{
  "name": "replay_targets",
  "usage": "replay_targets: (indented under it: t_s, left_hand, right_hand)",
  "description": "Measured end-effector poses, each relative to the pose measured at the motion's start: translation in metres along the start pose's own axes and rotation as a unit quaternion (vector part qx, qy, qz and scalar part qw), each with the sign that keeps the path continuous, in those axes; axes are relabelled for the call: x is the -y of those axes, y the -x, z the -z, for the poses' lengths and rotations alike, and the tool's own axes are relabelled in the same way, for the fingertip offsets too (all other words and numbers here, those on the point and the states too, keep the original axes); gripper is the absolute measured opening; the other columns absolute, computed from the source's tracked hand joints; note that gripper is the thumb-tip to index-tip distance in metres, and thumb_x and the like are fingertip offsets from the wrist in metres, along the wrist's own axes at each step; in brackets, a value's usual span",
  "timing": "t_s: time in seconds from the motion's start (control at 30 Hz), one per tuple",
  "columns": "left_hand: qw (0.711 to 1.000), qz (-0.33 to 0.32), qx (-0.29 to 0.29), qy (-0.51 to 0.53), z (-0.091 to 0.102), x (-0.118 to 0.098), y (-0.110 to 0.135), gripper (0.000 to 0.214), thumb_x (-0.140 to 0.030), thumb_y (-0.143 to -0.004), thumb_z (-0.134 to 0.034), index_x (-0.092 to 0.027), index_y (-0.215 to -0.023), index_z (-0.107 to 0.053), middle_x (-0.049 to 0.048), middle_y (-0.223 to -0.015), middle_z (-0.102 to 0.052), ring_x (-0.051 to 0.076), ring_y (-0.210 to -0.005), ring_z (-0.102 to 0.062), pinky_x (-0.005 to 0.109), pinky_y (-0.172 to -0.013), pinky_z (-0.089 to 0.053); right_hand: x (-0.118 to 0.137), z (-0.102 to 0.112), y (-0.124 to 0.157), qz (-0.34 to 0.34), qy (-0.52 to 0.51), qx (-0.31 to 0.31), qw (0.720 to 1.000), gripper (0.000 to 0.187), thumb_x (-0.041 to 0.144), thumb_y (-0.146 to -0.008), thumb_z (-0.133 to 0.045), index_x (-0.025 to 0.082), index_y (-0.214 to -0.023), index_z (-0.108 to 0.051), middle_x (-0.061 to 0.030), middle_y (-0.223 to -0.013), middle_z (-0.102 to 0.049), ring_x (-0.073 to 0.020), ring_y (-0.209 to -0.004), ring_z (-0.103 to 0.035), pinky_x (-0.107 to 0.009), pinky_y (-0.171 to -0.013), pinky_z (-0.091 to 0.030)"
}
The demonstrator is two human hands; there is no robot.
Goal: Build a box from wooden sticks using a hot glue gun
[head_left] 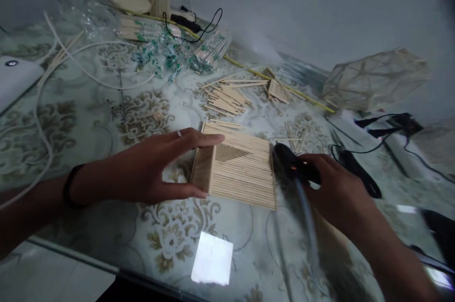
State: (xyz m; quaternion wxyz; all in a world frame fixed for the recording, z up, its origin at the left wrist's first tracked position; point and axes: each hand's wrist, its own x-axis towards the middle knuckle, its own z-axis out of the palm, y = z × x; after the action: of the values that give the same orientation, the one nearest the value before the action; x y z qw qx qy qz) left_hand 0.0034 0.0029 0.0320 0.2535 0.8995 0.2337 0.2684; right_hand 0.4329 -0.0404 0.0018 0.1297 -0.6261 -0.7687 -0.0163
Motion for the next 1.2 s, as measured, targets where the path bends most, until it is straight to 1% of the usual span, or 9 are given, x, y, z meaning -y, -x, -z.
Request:
replay_targets:
  t_s: [0.17, 0.23, 0.33, 0.5, 0.57, 0.63, 0.77, 0.97, 1.2]
  left_hand:
    - [1.000, 0.004, -0.016, 0.025, -0.005, -0.002, -0.002, 0.073, -0.042, -0.097, -0.081, -0.021, -0.159, -0.048, 0.0124, -0.152, -0.071, 0.026, -0.131, -0.075, 0.034, -0.108, -0.062]
    - [0.999, 0.015, -0.030, 0.030, -0.007, -0.003, -0.003, 0.072, -0.039, -0.096, -0.081, -0.023, -0.158, -0.049, 0.0110, -0.152, -0.072, 0.024, -0.125, -0.077, 0.034, -0.105, -0.063]
    - [0.997, 0.032, -0.056, 0.049, -0.008, -0.005, -0.005, 0.073, -0.036, -0.093, -0.083, -0.026, -0.158, -0.050, 0.0081, -0.147, -0.075, 0.023, -0.119, -0.079, 0.033, -0.101, -0.063]
    - [0.995, 0.032, -0.074, 0.067, -0.009, -0.006, -0.007, 0.074, -0.038, -0.088, -0.086, -0.026, -0.154, -0.055, 0.0087, -0.137, -0.079, 0.025, -0.113, -0.080, 0.035, -0.095, -0.064]
    - [0.994, 0.034, -0.080, 0.068, -0.010, -0.007, -0.007, 0.073, -0.037, -0.088, -0.085, -0.025, -0.153, -0.056, 0.0086, -0.137, -0.079, 0.024, -0.113, -0.080, 0.035, -0.097, -0.064]
    - [0.994, 0.046, -0.076, 0.067, -0.010, -0.008, -0.007, 0.071, -0.038, -0.089, -0.084, -0.025, -0.153, -0.056, 0.0067, -0.136, -0.080, 0.023, -0.115, -0.080, 0.034, -0.099, -0.063]
    - [0.993, 0.057, -0.070, 0.077, -0.010, -0.008, -0.006, 0.070, -0.042, -0.090, -0.083, -0.023, -0.152, -0.057, 0.0055, -0.136, -0.080, 0.023, -0.115, -0.080, 0.035, -0.100, -0.064]
    - [0.993, 0.059, -0.068, 0.072, -0.010, -0.011, -0.007, 0.071, -0.040, -0.095, -0.079, -0.013, -0.155, -0.053, 0.0089, -0.137, -0.079, 0.021, -0.114, -0.079, 0.033, -0.100, -0.063]
    - [0.990, 0.085, -0.065, 0.088, -0.007, -0.016, -0.009, 0.063, -0.033, -0.093, -0.078, -0.021, -0.153, -0.059, 0.0047, -0.139, -0.078, 0.023, -0.115, -0.081, 0.033, -0.104, -0.065]
  right_hand:
    - [0.017, 0.045, 0.007, -0.038, -0.069, 0.006, 0.997, 0.028, 0.057, -0.094, -0.067, 0.030, -0.101, -0.065, -0.0045, -0.081, -0.070, -0.0266, -0.060, -0.066, -0.041, -0.056, -0.055]
    - [0.026, 0.057, 0.013, -0.025, -0.127, 0.025, 0.991, 0.030, 0.060, -0.092, -0.074, 0.032, -0.093, -0.063, -0.0038, -0.084, -0.071, -0.0265, -0.063, -0.067, -0.040, -0.054, -0.055]
    - [0.049, 0.063, 0.019, 0.050, -0.207, 0.082, 0.974, 0.030, 0.054, -0.094, -0.079, 0.031, -0.083, -0.061, -0.0068, -0.092, -0.075, -0.0290, -0.077, -0.074, -0.038, -0.057, -0.059]
    - [0.108, 0.046, 0.010, 0.160, -0.305, 0.169, 0.923, 0.023, 0.038, -0.101, -0.075, 0.030, -0.090, -0.058, -0.0003, -0.080, -0.067, -0.0191, -0.064, -0.065, -0.029, -0.050, -0.053]
    - [0.128, 0.033, 0.007, 0.184, -0.294, 0.163, 0.924, 0.023, 0.027, -0.099, -0.076, 0.028, -0.091, -0.055, 0.0000, -0.084, -0.065, -0.0185, -0.069, -0.065, -0.029, -0.056, -0.053]
    - [0.141, 0.018, 0.007, 0.205, -0.291, 0.123, 0.926, 0.021, 0.015, -0.098, -0.069, 0.027, -0.092, -0.053, -0.0005, -0.085, -0.063, -0.0197, -0.075, -0.064, -0.031, -0.062, -0.051]
    - [0.149, 0.000, 0.009, 0.212, -0.269, 0.101, 0.934, 0.019, 0.007, -0.099, -0.059, 0.025, -0.098, -0.053, -0.0014, -0.088, -0.060, -0.0215, -0.080, -0.059, -0.034, -0.069, -0.046]
    - [0.153, 0.001, 0.000, 0.248, -0.247, 0.095, 0.932, 0.020, 0.006, -0.098, -0.059, 0.025, -0.097, -0.051, -0.0007, -0.083, -0.061, -0.0210, -0.078, -0.057, -0.033, -0.066, -0.046]
    - [0.155, 0.002, -0.007, 0.265, -0.215, 0.086, 0.936, 0.020, 0.013, -0.101, -0.059, 0.027, -0.092, -0.049, -0.0013, -0.080, -0.064, -0.0255, -0.079, -0.063, -0.036, -0.068, -0.051]
